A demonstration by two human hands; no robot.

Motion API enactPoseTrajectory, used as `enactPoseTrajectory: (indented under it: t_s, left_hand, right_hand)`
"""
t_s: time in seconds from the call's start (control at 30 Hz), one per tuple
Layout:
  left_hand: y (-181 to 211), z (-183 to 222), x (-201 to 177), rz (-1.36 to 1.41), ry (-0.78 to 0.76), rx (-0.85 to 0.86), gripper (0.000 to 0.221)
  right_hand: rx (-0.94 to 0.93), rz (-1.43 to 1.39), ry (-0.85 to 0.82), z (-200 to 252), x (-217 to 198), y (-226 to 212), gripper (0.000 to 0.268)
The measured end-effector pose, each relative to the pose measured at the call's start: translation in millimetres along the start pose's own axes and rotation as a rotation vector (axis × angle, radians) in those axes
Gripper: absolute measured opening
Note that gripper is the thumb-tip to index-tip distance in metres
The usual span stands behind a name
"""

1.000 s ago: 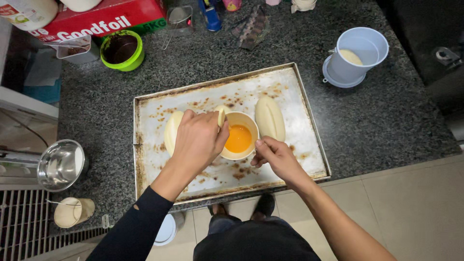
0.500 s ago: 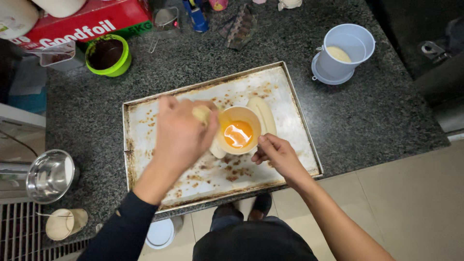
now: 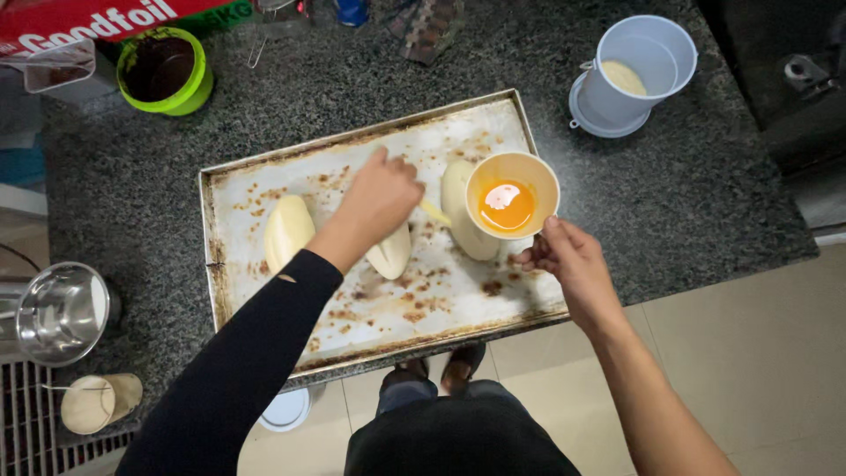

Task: The person scores dough loaves using a blade, applies a liquid with a brush, and sprinkles sugar by hand onto the loaves on a tray before returning it to a rack.

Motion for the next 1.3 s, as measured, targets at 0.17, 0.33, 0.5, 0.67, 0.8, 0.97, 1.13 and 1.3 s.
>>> enactPoseTrajectory:
  t_s: [0.17, 0.33, 0.5, 0.67, 0.8, 0.97, 1.13, 1.3]
  left_hand:
    - [101.9, 67.8, 27.4, -0.096, -0.393, 0.339, 0.002]
    - [126.1, 88.5, -11.6, 0.132, -0.243, 0.286, 0.01]
    - [29.6, 23.8, -28.2, 0.068, 0.067, 0.04, 0.005]
    - [59.2, 48.7, 5.6, -0.038, -0.271, 0.158, 0.007]
    - [128.1, 104.4, 2.9, 0.17, -0.316, 0.306, 0.008]
    - [41.9, 62.8, -4.0, 0.435, -0.132, -0.174, 0.003]
    - [-58.5, 31.6, -25.0, 0.437, 0.224, -0.377, 0.007]
    - [7.6, 56.7, -8.8, 0.35, -0.043, -0.134, 0.012]
  right_hand:
    - [-0.002, -0.028, 0.014, -7.0, -5.3, -0.1, 0.038]
    - [0.004, -0.041, 0.013, -9.0, -1.0, 3.3, 0.038]
    - [0.008, -0.068, -0.001, -6.5, 6.0, 3.5, 0.037]
    - [0.035, -0.015, 0.001, -1.2, 6.3, 4.6, 0.038]
    - [0.03, -0.036, 0.003, -0.4, 5.0, 7.2, 0.04]
    - [0.028, -0.046, 0.008, 1.8, 7.7, 9.5, 0.04]
    - [0.025, -0.047, 0.011, 7.0, 9.1, 7.6, 0.04]
    - [0.028, -0.045, 0.011, 6.6, 9.8, 9.8, 0.041]
Point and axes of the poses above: each hand's wrist, its own z-axis away from the middle knuckle, its own x-axis out of the palm, y = z × x, the point moved 6 cm from there along -z, towards the middle knuckle, and after that the axes turned 12 degrees about z, right-handed, at the moved point
